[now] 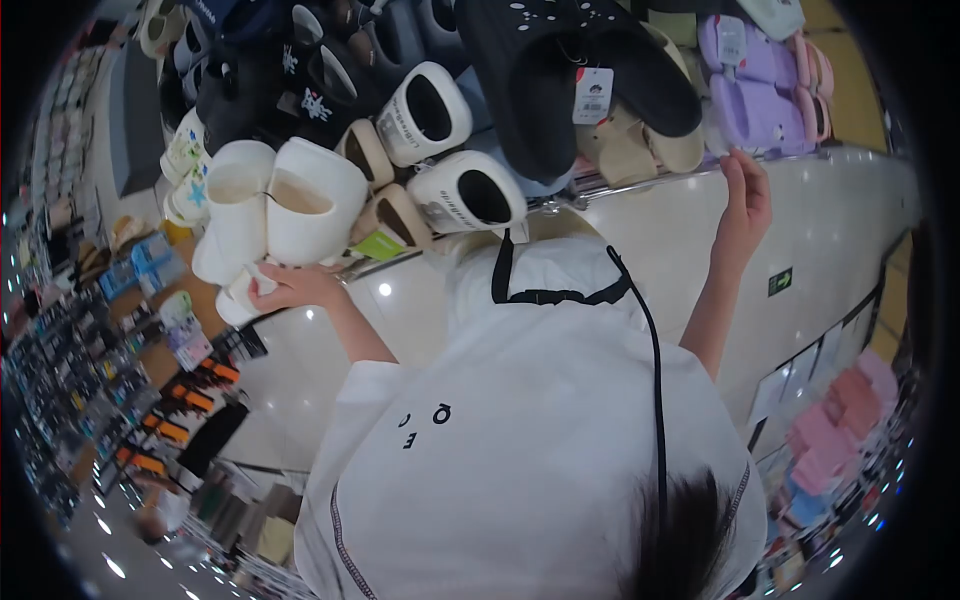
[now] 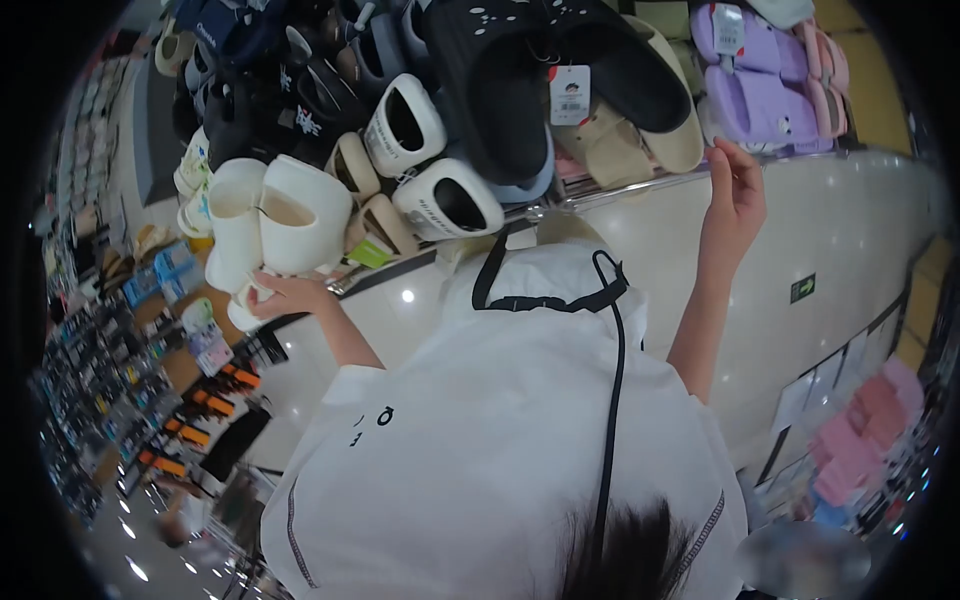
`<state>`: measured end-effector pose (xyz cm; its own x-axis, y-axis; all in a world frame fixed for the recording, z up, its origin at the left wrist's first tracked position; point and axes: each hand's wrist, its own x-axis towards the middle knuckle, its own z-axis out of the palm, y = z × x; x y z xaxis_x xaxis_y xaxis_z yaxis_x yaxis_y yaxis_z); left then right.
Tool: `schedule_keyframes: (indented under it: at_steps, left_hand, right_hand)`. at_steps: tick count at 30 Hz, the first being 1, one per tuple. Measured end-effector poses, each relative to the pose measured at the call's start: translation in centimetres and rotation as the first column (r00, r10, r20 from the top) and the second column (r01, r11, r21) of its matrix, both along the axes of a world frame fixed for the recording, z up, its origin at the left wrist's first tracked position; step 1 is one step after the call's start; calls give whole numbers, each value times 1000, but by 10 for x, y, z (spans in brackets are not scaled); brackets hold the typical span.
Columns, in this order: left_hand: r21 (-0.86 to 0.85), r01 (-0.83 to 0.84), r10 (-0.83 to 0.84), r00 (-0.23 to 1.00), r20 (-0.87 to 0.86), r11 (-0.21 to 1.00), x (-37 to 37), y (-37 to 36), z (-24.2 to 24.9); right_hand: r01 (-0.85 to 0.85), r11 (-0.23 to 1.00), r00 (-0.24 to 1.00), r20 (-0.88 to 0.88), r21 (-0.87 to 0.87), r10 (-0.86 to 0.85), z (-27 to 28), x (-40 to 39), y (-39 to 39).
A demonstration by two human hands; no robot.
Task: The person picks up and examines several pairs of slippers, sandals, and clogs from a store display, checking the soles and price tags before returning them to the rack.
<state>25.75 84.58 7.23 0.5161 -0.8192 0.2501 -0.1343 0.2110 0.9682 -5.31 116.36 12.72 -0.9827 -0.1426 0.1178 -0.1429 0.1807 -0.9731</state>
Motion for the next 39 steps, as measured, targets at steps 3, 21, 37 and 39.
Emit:
schedule_keyframes:
  at_steps: [3,21,37,39]
  left_hand:
    - [-92,-206,213,700,682,974,9,23,20]
    - [509,585,-775,480,411,632,-215,90,66]
    - [180,829,-836,546,-53,530,-231,92,43]
    - [192,880,-841,473,-263,435,-231,92,53]
  right_hand:
    - [-165,978,985,63,125,158,-10,-45,1]
    - [-555,699,831,276,451,482,-32,-101,-79]
    - [-378,873,856,242,-309,457,18,-56,-56]
    - [-294,798,669,482,-527,565,25,-50,-59]
